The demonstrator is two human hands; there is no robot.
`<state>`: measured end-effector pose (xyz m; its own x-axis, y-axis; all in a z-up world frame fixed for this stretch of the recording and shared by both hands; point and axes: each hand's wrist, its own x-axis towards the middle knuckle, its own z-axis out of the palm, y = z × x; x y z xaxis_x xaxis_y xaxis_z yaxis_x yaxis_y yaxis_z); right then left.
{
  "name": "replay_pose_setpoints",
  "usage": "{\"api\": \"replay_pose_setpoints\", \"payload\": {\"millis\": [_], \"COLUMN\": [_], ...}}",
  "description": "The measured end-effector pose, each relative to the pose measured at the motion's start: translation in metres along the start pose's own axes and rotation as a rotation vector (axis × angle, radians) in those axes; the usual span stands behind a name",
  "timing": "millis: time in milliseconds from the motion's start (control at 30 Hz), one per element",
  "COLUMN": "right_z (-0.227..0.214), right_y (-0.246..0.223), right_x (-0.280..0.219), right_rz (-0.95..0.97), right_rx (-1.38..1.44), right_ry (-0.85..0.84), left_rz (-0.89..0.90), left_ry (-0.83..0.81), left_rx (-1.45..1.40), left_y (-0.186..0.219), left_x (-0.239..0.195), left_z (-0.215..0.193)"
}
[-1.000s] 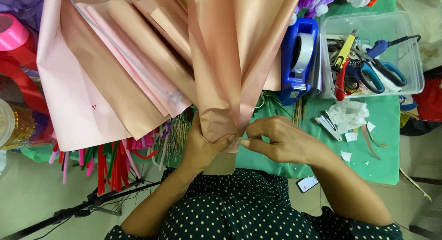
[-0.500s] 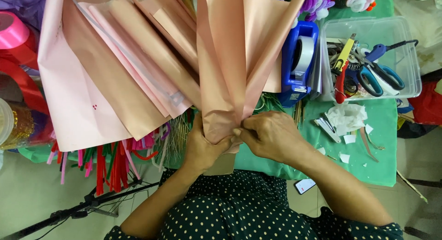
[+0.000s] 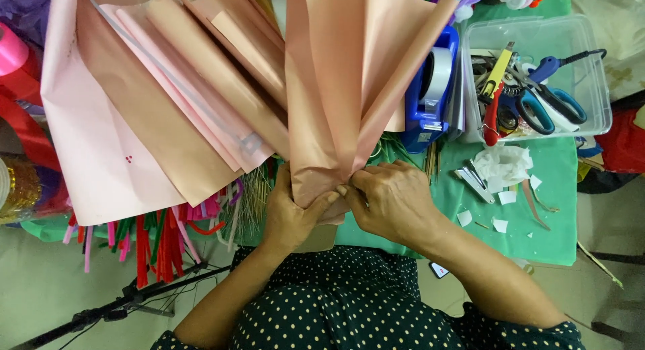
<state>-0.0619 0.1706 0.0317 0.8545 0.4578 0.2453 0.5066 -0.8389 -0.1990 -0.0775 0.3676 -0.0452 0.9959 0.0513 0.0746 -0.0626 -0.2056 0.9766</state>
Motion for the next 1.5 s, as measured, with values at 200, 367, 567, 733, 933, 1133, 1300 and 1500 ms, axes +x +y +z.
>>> {"api": "replay_pose_setpoints", "payload": {"millis": [200, 367, 567, 733, 933, 1133, 1300, 1500], "right_z": [-0.008, -0.027, -0.034, -0.028, -0.029, -0.032, -0.010, -0.002], "right_y": [0.003, 0.017, 0.031, 0.040, 0.038, 0.031, 0.047, 0.055], "right_x": [0.000, 0.008, 0.016, 0.018, 0.023, 0.028, 0.024, 0.026], "right_rz": [0.085, 0.095, 0.076, 0.022, -0.102, -0.247, -0.249, -0.233], "right_rx": [0.103, 0.313, 0.352, 0.375, 0.455, 0.553, 0.483, 0.587], "right_ry": [-0.069, -0.257, -0.398, -0.399, -0.292, -0.053, 0.070, -0.091], "left_rz": [0.058, 0.093, 0.118, 0.128, 0.098, -0.024, -0.067, -0.108], "left_ry": [-0.017, -0.006, -0.049, -0.095, -0.178, -0.327, -0.393, -0.467], "left_rx": [-0.002, -0.060, -0.119, -0.190, -0.357, -0.617, -0.778, -0.943], "left_y": [-0.016, -0.014, -0.016, -0.026, -0.080, -0.118, -0.099, -0.010], "left_x": [0.002, 0.009, 0.012, 0.015, 0.015, 0.015, 0.022, 0.028], "left_z": [0.003, 0.002, 0.001, 0.002, 0.010, 0.025, 0.022, 0.014]}}
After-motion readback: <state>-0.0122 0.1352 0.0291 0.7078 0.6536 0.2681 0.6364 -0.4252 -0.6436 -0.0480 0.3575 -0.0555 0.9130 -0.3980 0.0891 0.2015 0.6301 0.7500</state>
